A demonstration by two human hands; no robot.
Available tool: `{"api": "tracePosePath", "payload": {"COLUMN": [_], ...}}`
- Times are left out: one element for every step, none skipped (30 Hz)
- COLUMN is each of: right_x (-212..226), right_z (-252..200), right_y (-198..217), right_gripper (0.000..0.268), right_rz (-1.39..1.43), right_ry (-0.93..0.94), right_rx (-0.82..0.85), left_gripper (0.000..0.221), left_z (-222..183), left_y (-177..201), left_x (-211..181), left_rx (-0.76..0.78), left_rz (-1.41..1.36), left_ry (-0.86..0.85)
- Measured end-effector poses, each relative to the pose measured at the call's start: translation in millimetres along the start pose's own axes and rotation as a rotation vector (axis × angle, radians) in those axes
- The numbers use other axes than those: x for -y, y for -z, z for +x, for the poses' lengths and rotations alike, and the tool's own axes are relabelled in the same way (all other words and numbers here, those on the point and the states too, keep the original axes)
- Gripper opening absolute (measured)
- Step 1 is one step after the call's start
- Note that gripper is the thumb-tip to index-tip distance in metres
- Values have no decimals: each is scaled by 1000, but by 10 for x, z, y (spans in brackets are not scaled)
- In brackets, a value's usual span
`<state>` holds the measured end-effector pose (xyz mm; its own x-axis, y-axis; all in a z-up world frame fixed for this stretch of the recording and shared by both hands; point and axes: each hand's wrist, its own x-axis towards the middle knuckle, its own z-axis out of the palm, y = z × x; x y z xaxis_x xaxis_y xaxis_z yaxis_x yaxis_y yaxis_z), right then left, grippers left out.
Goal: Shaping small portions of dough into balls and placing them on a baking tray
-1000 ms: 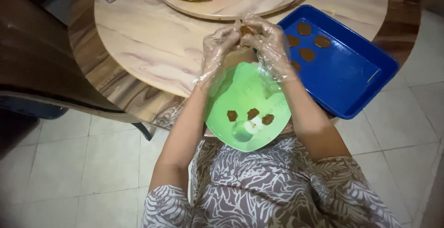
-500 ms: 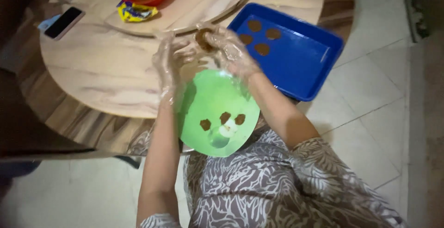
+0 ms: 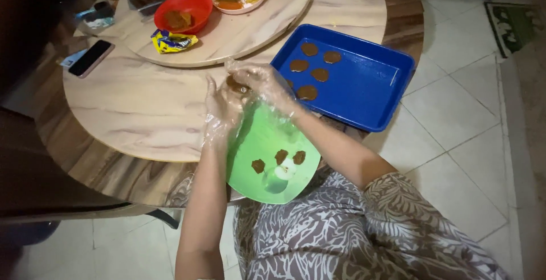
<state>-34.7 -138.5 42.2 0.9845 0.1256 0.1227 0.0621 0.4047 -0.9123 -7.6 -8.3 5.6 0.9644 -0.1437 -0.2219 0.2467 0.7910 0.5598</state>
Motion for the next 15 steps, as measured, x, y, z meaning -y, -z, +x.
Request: {"api": "tracePosePath", "payload": {"right_x": [-49, -129, -223, -280, -332, -298, -263, -236, -353, -467, -582, -422, -264, -112, -167], "right_z": [62, 86, 59, 65, 70, 39, 8, -35, 5, 46, 88, 76, 65, 51, 118], "right_y": [87, 161, 106, 74, 45, 27, 11, 0, 53, 108, 162, 176, 189, 197, 228], "right_gripper": [33, 47, 47, 38, 37, 37, 35, 35, 35, 38, 41, 41, 46, 53, 53], "right_rz": [-375, -743, -733, -782, -830, -832, -445, -59, -59, -74, -89, -88, -434, -779, -777], "right_ry": [257, 508, 502, 600, 698, 701, 459, 211, 214, 178, 142, 143, 210, 271, 269], "right_rx": [148, 292, 291, 317, 343, 334, 344, 342, 333, 299, 264, 258, 280, 298, 294], "left_gripper": [80, 84, 84, 78, 73, 73, 68, 64, 64, 71, 79, 79, 77, 77, 77], "left_z": [201, 362, 72, -175, -423, -485, -547, -616, -516, -416, -314, -284, -254, -229, -265], "left_y": [134, 303, 111, -128, -371, -453, -536, -611, -488, -367, -245, -195, -142, -82, -137], "left_x": [19, 42, -35, -108, -177, -173, -168, -153, -149, -144, -139, -128, -118, -111, -95], "left_rx": [65, 121, 111, 34, -43, -37, -43, -53, -50, 0, 51, 53, 43, 30, 29], "left_rz": [-35, -66, -60, -21, 18, 23, -2, -28, -24, 52, 128, 131, 129, 126, 129], "left_ry": [44, 92, 94, 69, 44, 48, 52, 58, 66, 92, 117, 122, 123, 123, 128]}}
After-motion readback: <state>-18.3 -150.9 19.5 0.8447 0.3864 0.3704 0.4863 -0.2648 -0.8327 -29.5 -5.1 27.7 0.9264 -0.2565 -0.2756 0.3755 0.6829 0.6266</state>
